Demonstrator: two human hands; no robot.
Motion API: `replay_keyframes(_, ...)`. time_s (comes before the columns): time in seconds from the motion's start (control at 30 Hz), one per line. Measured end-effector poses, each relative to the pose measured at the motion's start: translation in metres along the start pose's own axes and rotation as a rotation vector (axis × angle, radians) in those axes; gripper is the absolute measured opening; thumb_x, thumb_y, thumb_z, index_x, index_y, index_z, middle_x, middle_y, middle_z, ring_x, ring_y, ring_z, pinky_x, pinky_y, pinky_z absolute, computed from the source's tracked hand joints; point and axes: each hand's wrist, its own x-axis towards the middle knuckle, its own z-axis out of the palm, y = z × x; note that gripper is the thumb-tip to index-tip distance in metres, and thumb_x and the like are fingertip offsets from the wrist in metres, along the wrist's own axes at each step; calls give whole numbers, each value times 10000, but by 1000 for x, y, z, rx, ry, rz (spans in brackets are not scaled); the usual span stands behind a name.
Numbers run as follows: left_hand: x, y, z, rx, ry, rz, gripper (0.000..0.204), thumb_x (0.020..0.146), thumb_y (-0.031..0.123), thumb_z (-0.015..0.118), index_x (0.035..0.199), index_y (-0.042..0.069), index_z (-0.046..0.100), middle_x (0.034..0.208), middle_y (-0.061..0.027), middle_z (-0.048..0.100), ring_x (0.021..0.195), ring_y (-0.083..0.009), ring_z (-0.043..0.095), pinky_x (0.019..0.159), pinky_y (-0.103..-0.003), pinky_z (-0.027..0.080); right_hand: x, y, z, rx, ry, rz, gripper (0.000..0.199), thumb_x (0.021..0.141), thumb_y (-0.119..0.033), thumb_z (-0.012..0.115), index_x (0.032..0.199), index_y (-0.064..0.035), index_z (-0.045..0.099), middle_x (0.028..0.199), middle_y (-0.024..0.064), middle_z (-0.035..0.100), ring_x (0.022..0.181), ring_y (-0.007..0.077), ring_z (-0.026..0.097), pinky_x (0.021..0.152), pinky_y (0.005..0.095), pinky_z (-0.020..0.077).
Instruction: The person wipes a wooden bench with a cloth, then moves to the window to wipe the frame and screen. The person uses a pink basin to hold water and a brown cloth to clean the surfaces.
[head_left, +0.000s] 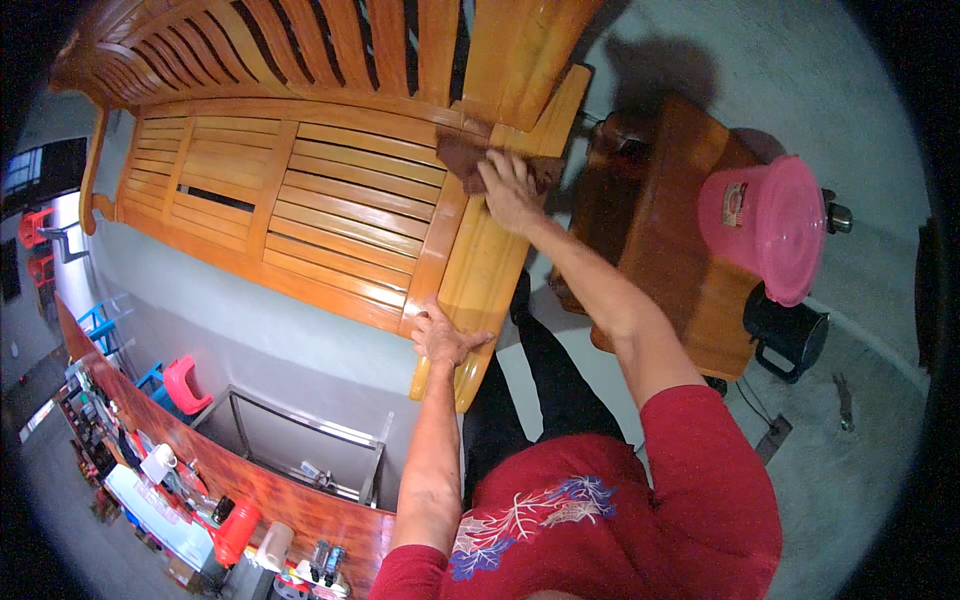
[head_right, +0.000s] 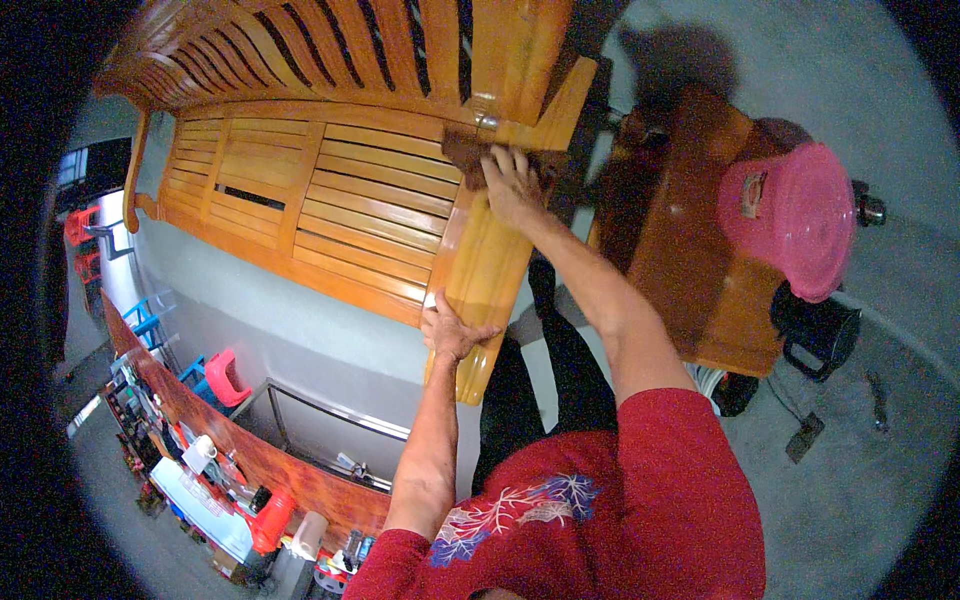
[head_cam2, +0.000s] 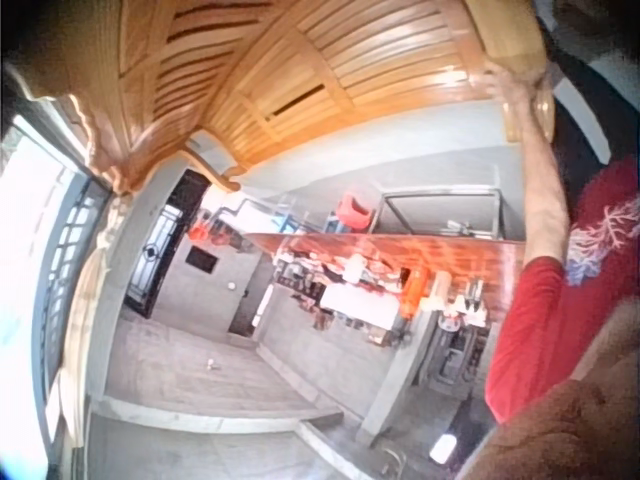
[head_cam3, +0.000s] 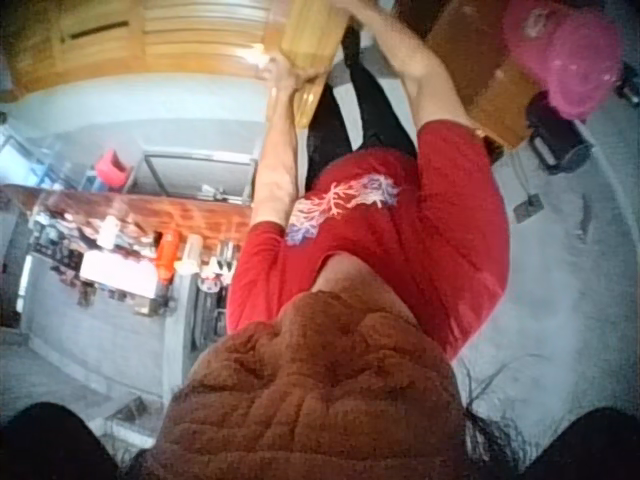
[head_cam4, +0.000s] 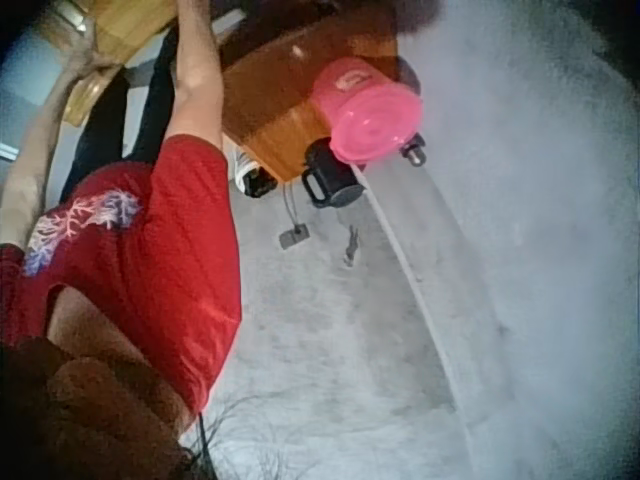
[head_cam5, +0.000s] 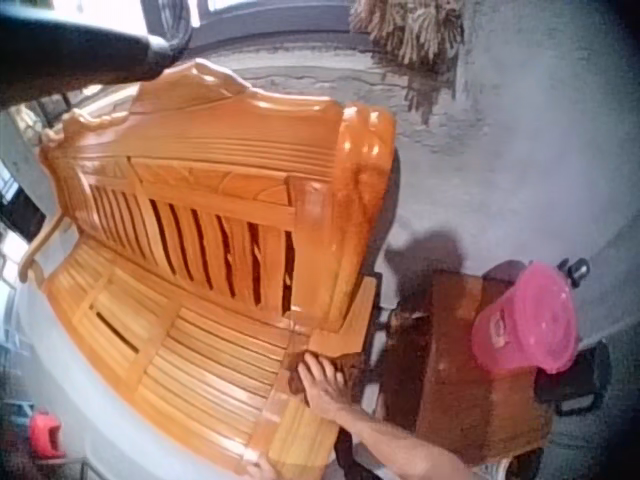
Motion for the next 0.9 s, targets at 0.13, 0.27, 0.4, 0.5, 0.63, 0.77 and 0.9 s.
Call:
replay_keyframes(0.13,3,-5,4,13,-25,16,1278,409,486,894,1404,204,144,1270,-216,369,1160,-417,383,923,-519,365,-47,-22,34,-27,16,-75,535,818,-33,490,1345,-61,403,1481,95,261,1356,325,229,1047,493,229)
replay_keyframes(0.27,3,-18,-5,-89,-90,143,1162,544,400,862,1435,168,153,1335,-211,341,1201,-406,372,981,-498,336,-81,-46,42,-58,-50,-184,539,816,-66,488,1349,-103,413,1471,50,284,1357,288,241,1049,481,234)
replay_keyframes(0.4,29,-95,13,-690,-198,488,890,721,266,761,1428,55,263,1328,-235,420,1253,-330,400,1047,-393,335,-108,-65,55,-41,-87,-176,527,818,-81,509,1336,-137,433,1472,27,280,1362,278,233,1062,476,214)
replay_keyframes(0.5,10,-135,-4,-853,-352,220,850,759,281,746,1424,34,278,1313,-165,469,1196,-254,446,966,-360,415,-130,-94,61,-32,-151,-153,489,823,-90,523,1306,-132,457,1461,34,286,1372,283,213,1067,490,198)
replay_keyframes(0.63,-6,-190,22,-932,-343,221,689,872,390,603,1404,37,345,1318,-139,478,1205,-220,452,1010,-342,357,-180,-141,105,4,-118,-292,400,828,-138,513,1228,-111,505,1380,87,364,1356,305,236,1043,542,219)
replay_keyframes(0.77,-26,-208,23,-1383,-461,-107,561,931,495,453,1350,122,437,1327,-45,473,1240,-208,394,1023,-461,312,-255,-179,133,-29,-9,-582,260,807,-197,521,1047,-122,588,1285,39,465,1274,252,356,932,426,326)
replay_keyframes(0.9,-32,-224,28,-1234,-510,-40,558,892,533,511,1341,211,430,1382,-12,400,1256,-267,352,934,-462,373,-277,-162,145,-67,24,-735,251,799,-216,532,1031,-140,593,1279,17,469,1244,198,383,892,360,328)
